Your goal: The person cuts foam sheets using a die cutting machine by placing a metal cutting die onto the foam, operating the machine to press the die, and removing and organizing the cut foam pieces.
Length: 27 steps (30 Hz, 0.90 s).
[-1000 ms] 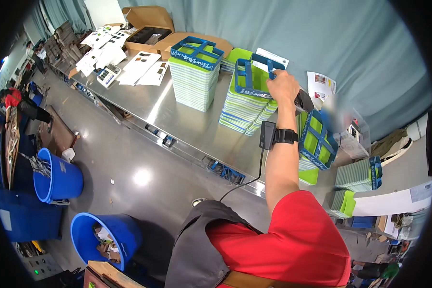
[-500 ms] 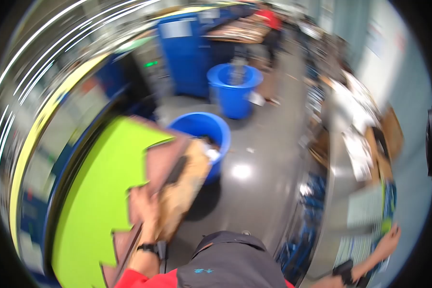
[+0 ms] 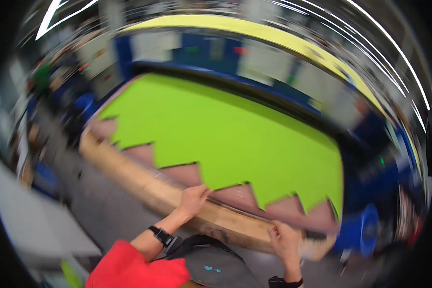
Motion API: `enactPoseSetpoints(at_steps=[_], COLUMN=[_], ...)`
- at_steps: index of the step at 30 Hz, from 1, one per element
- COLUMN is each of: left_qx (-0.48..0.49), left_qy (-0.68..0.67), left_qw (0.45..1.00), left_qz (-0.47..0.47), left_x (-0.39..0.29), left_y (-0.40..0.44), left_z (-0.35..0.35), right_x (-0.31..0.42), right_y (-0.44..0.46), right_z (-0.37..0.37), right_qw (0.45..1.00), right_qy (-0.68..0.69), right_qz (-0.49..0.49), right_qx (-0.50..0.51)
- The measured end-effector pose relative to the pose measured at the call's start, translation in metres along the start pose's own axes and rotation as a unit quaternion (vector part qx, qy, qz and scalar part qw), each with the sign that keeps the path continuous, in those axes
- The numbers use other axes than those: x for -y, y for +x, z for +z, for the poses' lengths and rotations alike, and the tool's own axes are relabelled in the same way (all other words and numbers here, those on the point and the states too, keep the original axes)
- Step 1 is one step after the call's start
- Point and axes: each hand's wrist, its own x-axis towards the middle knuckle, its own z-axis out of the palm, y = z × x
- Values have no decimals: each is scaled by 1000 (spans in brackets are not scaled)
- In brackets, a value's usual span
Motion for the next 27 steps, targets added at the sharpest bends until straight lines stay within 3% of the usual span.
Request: enactPoseSetpoints(at_steps=[2, 4, 10, 13, 17, 20, 22, 23, 27], left_qx=[-14, -122, -295, -353, -469, -549, -620, -622, -584], left_qy=[95, 93, 202, 255, 280, 339, 383, 446, 590], left_qw=[992, 981, 847, 774, 636, 553, 497, 471, 325], left_qz=[-80, -117, -394, -461, -545, -527, -471, -438, -453], left_x=[12, 16, 5, -16, -31, -27, -37, -36, -72], left_y=[-22, -56, -213, -299, -384, -437, -454, -475, -532], left_z=[-31, -56, -109, -127, -177, -236, -297, -333, -499], right_x=[27, 40, 44, 69, 107, 132, 145, 148, 193], right_y=[42, 65, 99, 107, 111, 110, 105, 103, 100], right_z=[29, 54, 110, 125, 146, 152, 156, 160, 183], right_qw=[990, 958, 873, 841, 826, 816, 835, 842, 832], right_qy=[6, 11, 23, 1, 9, -4, -16, -15, -93], right_qz=[-105, -196, -284, -322, -356, -399, -363, -343, -350], right_qx=[96, 209, 396, 434, 438, 419, 413, 416, 421])
